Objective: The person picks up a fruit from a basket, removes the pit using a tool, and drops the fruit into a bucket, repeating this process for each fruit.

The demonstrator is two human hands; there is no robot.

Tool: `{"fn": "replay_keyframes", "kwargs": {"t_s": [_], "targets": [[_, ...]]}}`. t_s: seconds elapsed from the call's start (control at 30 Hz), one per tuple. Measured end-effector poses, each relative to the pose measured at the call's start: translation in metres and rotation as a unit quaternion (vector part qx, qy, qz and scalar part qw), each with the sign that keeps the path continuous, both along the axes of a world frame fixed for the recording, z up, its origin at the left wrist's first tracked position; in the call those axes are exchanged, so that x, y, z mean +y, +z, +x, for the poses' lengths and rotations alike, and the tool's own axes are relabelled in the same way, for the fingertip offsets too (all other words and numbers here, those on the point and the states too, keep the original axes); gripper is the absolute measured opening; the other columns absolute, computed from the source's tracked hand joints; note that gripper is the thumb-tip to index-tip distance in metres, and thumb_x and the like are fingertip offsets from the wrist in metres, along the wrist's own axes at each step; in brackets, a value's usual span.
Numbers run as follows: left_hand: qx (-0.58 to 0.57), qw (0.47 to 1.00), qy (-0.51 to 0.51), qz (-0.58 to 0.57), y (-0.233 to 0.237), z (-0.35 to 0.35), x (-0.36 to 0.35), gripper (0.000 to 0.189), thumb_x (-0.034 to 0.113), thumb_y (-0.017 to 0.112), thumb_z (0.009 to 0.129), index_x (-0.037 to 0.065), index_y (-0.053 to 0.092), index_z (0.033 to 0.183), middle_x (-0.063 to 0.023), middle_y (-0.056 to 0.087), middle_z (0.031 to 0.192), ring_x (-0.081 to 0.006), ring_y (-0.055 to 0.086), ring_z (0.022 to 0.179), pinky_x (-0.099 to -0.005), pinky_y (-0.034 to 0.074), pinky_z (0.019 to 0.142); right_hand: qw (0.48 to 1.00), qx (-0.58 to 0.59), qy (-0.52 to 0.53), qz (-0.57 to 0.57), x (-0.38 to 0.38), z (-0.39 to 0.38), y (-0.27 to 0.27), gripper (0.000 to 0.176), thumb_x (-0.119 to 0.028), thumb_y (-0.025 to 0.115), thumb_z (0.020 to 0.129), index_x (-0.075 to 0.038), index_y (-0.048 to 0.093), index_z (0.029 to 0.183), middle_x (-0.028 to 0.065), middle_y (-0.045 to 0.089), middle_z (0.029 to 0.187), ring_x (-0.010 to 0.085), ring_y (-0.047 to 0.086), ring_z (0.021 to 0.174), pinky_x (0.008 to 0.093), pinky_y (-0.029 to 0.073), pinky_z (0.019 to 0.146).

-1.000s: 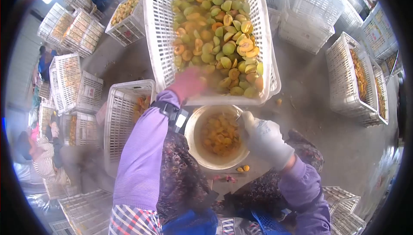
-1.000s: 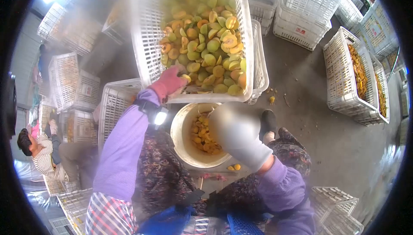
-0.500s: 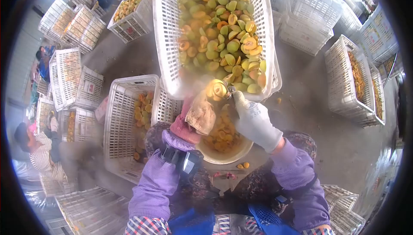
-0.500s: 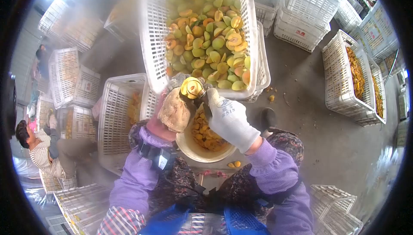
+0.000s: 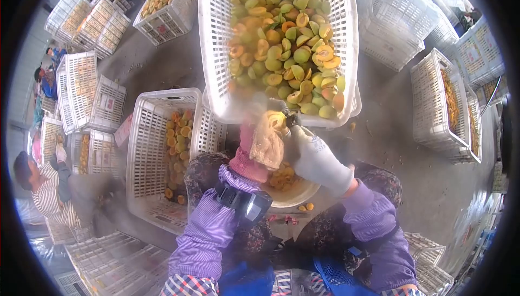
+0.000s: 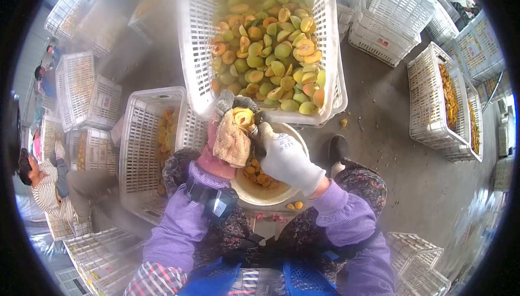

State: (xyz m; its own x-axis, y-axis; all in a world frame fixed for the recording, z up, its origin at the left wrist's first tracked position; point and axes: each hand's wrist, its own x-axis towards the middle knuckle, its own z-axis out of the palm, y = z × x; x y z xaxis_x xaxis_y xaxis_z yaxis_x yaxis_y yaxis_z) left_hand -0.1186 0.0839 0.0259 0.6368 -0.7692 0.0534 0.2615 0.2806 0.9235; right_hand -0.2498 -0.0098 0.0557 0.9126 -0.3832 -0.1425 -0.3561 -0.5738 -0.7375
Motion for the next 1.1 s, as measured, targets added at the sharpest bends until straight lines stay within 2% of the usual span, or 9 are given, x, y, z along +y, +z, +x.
{"fn": "replay_keyframes", "kwargs": {"t_s": [0.13, 0.4, 0.6, 0.77, 0.8, 0.83, 0.93, 1.0, 1.1], "targets": [[-0.124, 0.990, -0.060, 0.015, -0.017, 0.012, 0.005, 0.029, 0.028, 0.046, 0.099, 0.004, 0.052, 0.114, -0.0117, 0.059, 0.106, -0.0260, 0.062, 0.096, -0.0396, 0.055, 0.080, 0.990, -0.104, 0.044, 0.082, -0.005, 0.001, -0.007, 0.034, -0.014, 0.060, 0.080, 0.006, 0.053, 0.106, 0.0254, 0.063, 0.087, 0.0392, 0.063, 0.085, 0.0436, 0.049, 0.075], [0.260, 0.965, -0.022, -0.002, -0.013, 0.003, -0.010, 0.038, 0.040, 0.047, 0.099, 0.004, 0.057, 0.091, -0.0101, 0.057, 0.084, -0.0270, 0.063, 0.074, -0.0384, 0.054, 0.069, 0.992, -0.001, 0.051, 0.118, -0.005, -0.005, 0.008, 0.024, -0.018, 0.059, 0.085, 0.004, 0.056, 0.094, 0.0205, 0.063, 0.081, 0.0332, 0.064, 0.076, 0.0392, 0.050, 0.068], [0.048, 0.995, -0.078, -0.030, 0.021, -0.001, -0.009, 0.027, 0.027, 0.049, 0.099, 0.002, 0.058, 0.095, -0.0057, 0.060, 0.087, -0.0169, 0.059, 0.078, -0.0328, 0.048, 0.071, 0.900, 0.123, 0.085, 0.409, -0.016, -0.010, 0.021, 0.030, -0.025, 0.058, 0.090, 0.002, 0.052, 0.100, 0.0078, 0.062, 0.077, 0.0140, 0.062, 0.062, 0.0305, 0.050, 0.055], [0.085, 0.986, 0.138, -0.029, 0.040, 0.054, 0.024, 0.017, 0.025, 0.053, 0.098, 0.008, 0.058, 0.097, -0.0034, 0.059, 0.089, -0.0145, 0.057, 0.079, -0.0293, 0.050, 0.067, 0.988, 0.065, 0.112, 0.079, -0.008, -0.035, -0.009, 0.018, -0.019, 0.053, 0.092, -0.003, 0.049, 0.098, 0.0056, 0.062, 0.068, 0.0207, 0.063, 0.060, 0.0329, 0.047, 0.052], [-0.113, 0.990, 0.081, -0.016, 0.055, 0.067, 0.043, 0.022, 0.026, 0.051, 0.099, 0.006, 0.059, 0.104, -0.0058, 0.061, 0.092, -0.0143, 0.058, 0.082, -0.0282, 0.051, 0.071, 0.992, 0.010, 0.126, -0.004, -0.009, -0.044, -0.027, 0.019, -0.019, 0.054, 0.092, -0.003, 0.049, 0.098, 0.0073, 0.063, 0.068, 0.0237, 0.065, 0.062, 0.0346, 0.048, 0.052], [0.057, 0.989, 0.134, 0.031, 0.066, 0.073, 0.058, 0.027, 0.026, 0.051, 0.098, 0.003, 0.059, 0.109, -0.0071, 0.062, 0.098, -0.0140, 0.059, 0.088, -0.0271, 0.051, 0.075, 0.986, 0.088, 0.140, -0.035, -0.005, -0.045, -0.016, 0.018, -0.017, 0.054, 0.089, -0.001, 0.048, 0.097, 0.0108, 0.064, 0.068, 0.0291, 0.067, 0.065, 0.0391, 0.048, 0.051], [-0.471, 0.734, 0.063, 0.485, 0.055, 0.137, 0.098, 0.038, 0.031, 0.057, 0.091, 0.000, 0.059, 0.114, -0.0146, 0.063, 0.108, -0.0251, 0.061, 0.099, -0.0340, 0.048, 0.089, 0.939, 0.180, 0.213, -0.203, 0.009, -0.054, -0.013, 0.020, -0.016, 0.054, 0.088, -0.001, 0.048, 0.098, 0.0098, 0.063, 0.065, 0.0272, 0.067, 0.062, 0.0388, 0.048, 0.050], [-0.598, 0.645, 0.084, 0.468, 0.055, 0.119, 0.097, 0.043, 0.035, 0.060, 0.087, 0.002, 0.061, 0.115, -0.0184, 0.063, 0.112, -0.0318, 0.061, 0.104, -0.0380, 0.046, 0.094, 0.947, 0.157, 0.193, -0.202, 0.008, -0.054, 0.004, 0.021, -0.016, 0.053, 0.087, 0.000, 0.049, 0.101, 0.0090, 0.064, 0.067, 0.0256, 0.067, 0.061, 0.0376, 0.049, 0.049], [-0.481, 0.771, -0.037, 0.415, 0.047, 0.113, 0.027, 0.042, 0.035, 0.061, 0.084, 0.008, 0.063, 0.115, -0.0192, 0.062, 0.117, -0.0380, 0.058, 0.107, -0.0411, 0.044, 0.098, 0.960, 0.113, 0.131, -0.222, -0.002, -0.055, 0.015, 0.023, -0.017, 0.052, 0.088, -0.001, 0.055, 0.104, 0.0076, 0.065, 0.070, 0.0241, 0.067, 0.061, 0.0361, 0.050, 0.049]]}}
